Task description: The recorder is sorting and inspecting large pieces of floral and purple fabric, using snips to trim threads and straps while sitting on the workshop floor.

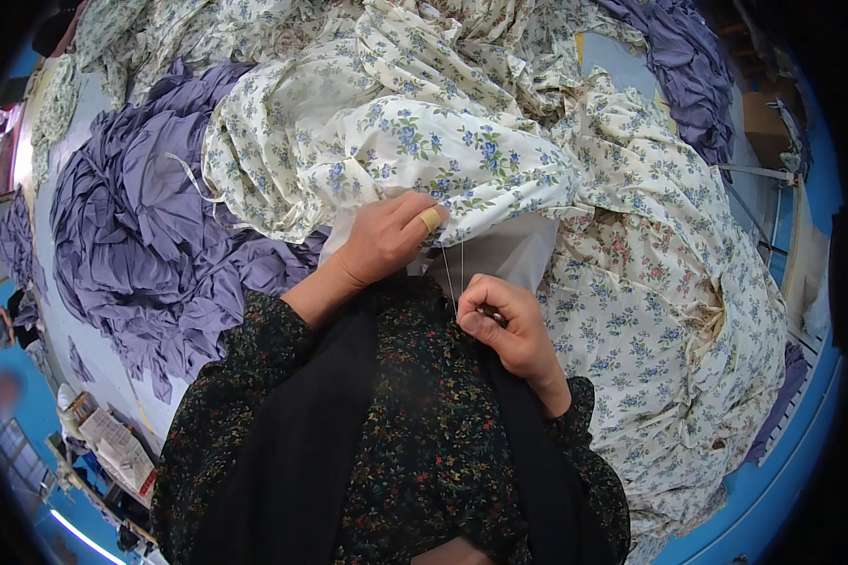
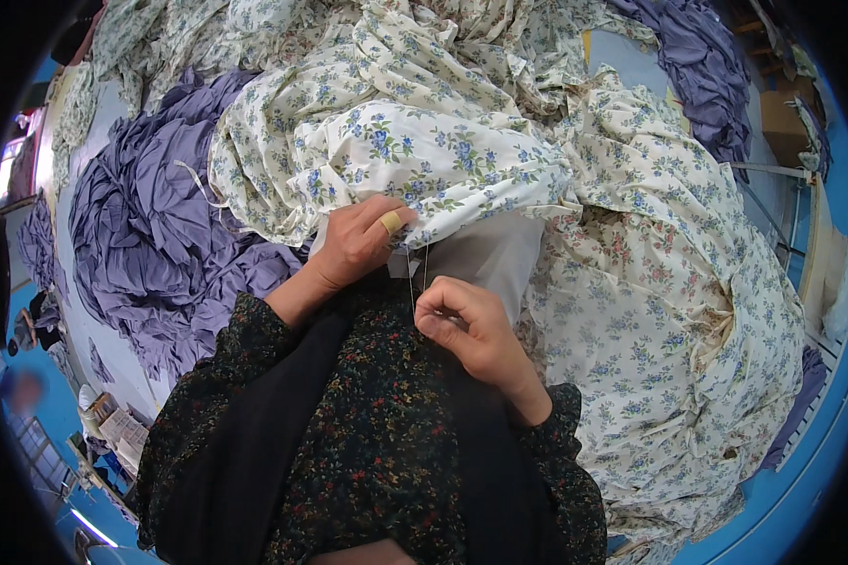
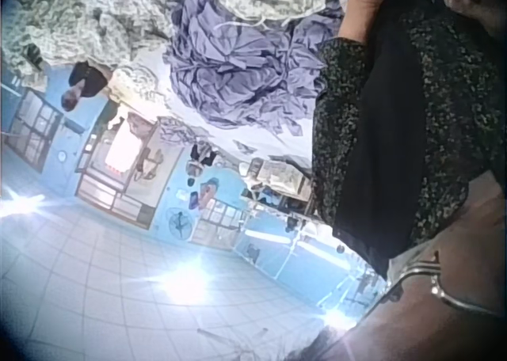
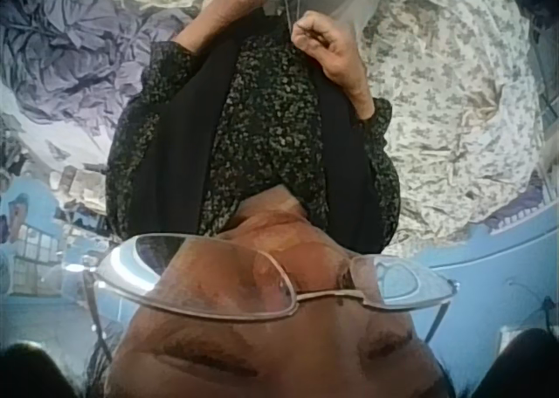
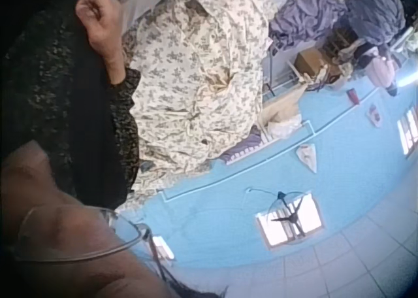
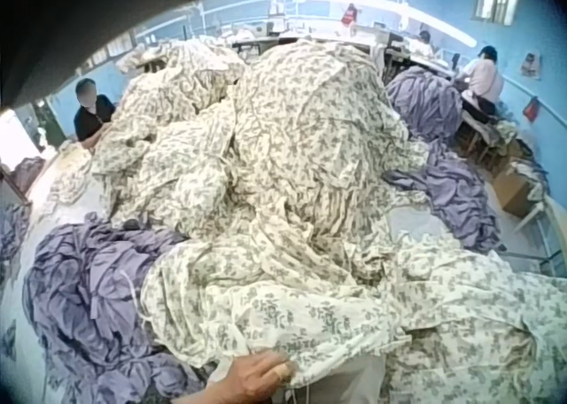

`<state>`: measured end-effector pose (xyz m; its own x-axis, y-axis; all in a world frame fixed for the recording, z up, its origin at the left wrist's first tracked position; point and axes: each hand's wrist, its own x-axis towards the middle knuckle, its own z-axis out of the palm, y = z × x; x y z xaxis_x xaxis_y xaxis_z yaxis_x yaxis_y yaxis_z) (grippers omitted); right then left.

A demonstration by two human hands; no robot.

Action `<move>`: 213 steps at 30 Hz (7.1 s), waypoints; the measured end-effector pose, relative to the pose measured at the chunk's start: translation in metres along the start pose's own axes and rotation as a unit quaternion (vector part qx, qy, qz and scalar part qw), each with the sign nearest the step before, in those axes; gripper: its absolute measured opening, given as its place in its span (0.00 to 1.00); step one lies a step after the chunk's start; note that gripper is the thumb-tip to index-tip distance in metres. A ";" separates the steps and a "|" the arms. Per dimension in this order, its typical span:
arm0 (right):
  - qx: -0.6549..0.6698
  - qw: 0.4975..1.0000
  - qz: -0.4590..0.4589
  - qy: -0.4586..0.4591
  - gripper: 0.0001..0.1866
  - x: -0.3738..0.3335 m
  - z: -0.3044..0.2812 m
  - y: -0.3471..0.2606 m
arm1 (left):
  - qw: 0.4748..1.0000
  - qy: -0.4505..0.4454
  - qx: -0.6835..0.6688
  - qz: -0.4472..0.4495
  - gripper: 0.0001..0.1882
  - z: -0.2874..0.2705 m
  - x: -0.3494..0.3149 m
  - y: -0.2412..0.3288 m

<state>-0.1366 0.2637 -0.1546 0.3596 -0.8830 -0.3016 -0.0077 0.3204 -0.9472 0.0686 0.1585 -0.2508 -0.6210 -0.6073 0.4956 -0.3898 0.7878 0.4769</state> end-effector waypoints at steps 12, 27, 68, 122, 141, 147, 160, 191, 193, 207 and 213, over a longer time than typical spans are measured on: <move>-0.097 0.990 0.060 0.077 0.09 -0.011 0.013 -0.042 | 0.998 0.067 0.006 -0.001 0.23 -0.031 0.010 0.030; -0.162 0.922 -0.116 0.332 0.11 -0.015 0.001 0.010 | 0.968 0.003 -0.252 -0.015 0.10 -0.049 0.002 0.083; -0.061 0.931 -0.093 0.347 0.10 -0.001 -0.001 0.043 | 0.746 -0.203 -0.444 -0.452 0.21 -0.014 -0.021 0.060; -0.122 0.962 -0.096 0.224 0.14 0.022 -0.017 0.024 | 0.408 0.109 -0.774 -0.472 0.07 0.005 -0.007 0.056; -0.538 0.741 -0.313 0.253 0.10 0.040 -0.035 0.030 | 0.338 0.103 -0.802 -0.482 0.07 0.006 -0.009 0.056; -0.311 0.860 -0.211 0.345 0.12 0.019 -0.046 0.047 | 0.627 -0.114 -0.591 -0.494 0.14 -0.010 -0.008 0.052; -0.149 0.918 -0.182 0.319 0.13 0.033 -0.073 0.064 | 0.990 0.120 0.058 0.049 0.16 -0.004 0.036 0.051; -0.197 0.958 -0.133 0.162 0.02 0.051 -0.041 0.013 | 0.570 -0.119 -0.641 -0.500 0.09 0.000 0.018 -0.010; -0.012 0.997 -0.052 0.049 0.05 0.039 -0.044 0.004 | 0.566 -0.089 -0.640 -0.511 0.09 -0.005 0.017 -0.009; -0.354 0.890 -0.171 0.229 0.12 0.076 -0.028 0.026 | 0.569 -0.104 -0.641 -0.504 0.12 0.001 0.013 -0.012; -0.126 0.984 -0.064 0.111 0.04 0.049 -0.037 0.023 | 0.564 -0.113 -0.638 -0.511 0.11 -0.004 0.016 -0.008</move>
<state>-0.1538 0.2150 -0.1955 0.1598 -0.9728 -0.1675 -0.2165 0.1310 -0.9675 0.0646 0.1414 -0.2436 -0.6418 -0.5354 -0.5490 0.0952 -0.7660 0.6357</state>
